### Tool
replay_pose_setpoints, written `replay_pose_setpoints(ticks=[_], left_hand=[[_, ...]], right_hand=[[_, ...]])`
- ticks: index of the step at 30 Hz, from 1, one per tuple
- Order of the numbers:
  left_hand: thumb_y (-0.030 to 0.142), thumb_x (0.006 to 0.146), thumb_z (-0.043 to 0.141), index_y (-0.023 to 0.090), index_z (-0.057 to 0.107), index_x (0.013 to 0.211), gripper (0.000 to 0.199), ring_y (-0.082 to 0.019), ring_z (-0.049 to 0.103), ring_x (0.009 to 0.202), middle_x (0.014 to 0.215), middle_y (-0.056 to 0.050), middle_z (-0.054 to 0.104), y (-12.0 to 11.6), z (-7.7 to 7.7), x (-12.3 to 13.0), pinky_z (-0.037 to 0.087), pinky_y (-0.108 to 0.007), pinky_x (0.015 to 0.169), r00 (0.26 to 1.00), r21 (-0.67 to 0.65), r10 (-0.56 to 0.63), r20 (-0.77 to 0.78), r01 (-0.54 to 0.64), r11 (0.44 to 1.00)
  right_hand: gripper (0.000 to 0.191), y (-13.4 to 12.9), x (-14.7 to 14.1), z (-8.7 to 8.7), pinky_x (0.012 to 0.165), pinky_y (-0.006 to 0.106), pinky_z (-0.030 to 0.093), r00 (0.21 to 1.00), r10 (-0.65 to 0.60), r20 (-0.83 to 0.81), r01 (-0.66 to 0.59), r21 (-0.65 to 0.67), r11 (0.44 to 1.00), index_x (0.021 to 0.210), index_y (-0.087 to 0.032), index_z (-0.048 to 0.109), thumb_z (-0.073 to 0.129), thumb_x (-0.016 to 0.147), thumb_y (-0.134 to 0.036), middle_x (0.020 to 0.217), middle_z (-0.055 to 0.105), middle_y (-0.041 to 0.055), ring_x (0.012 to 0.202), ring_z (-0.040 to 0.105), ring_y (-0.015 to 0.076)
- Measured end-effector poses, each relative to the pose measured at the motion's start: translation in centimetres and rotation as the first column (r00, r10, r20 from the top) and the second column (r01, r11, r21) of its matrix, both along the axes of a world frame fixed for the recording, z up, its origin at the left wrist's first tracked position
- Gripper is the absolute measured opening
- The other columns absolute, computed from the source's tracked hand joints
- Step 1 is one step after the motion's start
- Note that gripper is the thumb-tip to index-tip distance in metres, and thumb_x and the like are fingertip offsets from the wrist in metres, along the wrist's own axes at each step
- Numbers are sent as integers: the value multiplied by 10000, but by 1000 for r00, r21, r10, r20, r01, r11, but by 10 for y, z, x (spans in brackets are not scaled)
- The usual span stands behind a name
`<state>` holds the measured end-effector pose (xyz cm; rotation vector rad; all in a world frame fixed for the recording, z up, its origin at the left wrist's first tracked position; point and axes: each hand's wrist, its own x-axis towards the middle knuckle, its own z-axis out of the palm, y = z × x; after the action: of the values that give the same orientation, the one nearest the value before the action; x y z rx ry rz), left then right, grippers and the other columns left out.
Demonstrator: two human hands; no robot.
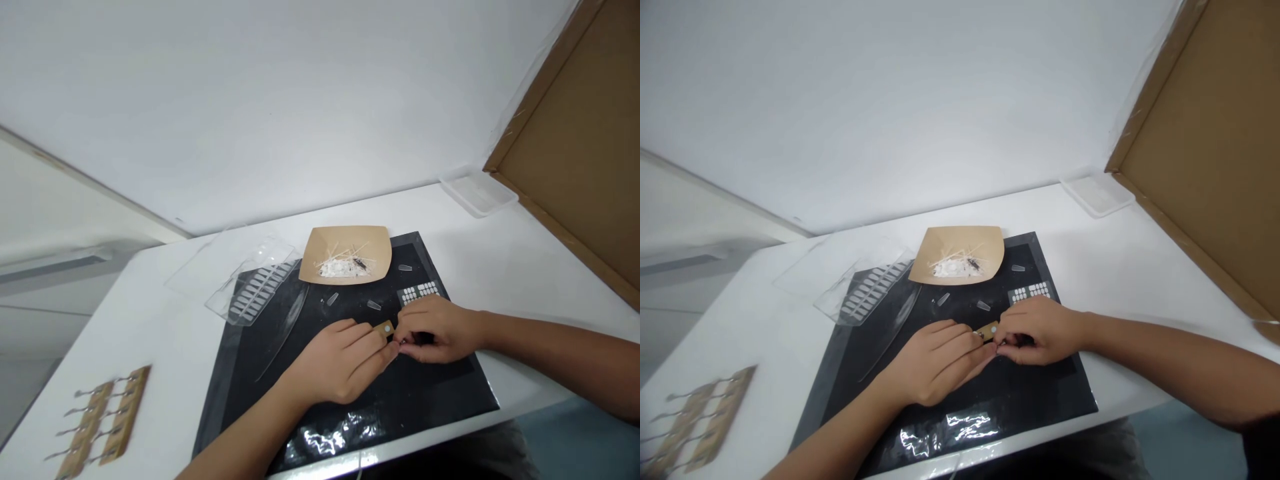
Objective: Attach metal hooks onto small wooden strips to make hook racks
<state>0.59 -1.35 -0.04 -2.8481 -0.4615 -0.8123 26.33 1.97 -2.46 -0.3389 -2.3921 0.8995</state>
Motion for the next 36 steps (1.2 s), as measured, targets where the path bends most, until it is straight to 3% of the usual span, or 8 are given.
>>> replay_pose_setpoints(ticks=[8,36], left_hand=[[126,937,744,95,670,1130,209,-142,607,683,866,-25,715,0,-1,-1,409,-314,556,999,-5,-16,-29,15,1000],[152,987,691,127,692,1033,52,-157,626,734,955,-53,760,1,1,5,451,-311,610,995,-28,15,-98,-17,999]], right_hand=[[71,0,1,-2,625,230,420,1000,-1,25,1,-4,1000,997,-199,665,628,1022,-255,739,641,-29,663,581,111],[106,1,2,-11,633,262,388,994,-7,113,-2,80,997,965,-206,651,611,1034,-275,741,648,-35,674,575,120]])
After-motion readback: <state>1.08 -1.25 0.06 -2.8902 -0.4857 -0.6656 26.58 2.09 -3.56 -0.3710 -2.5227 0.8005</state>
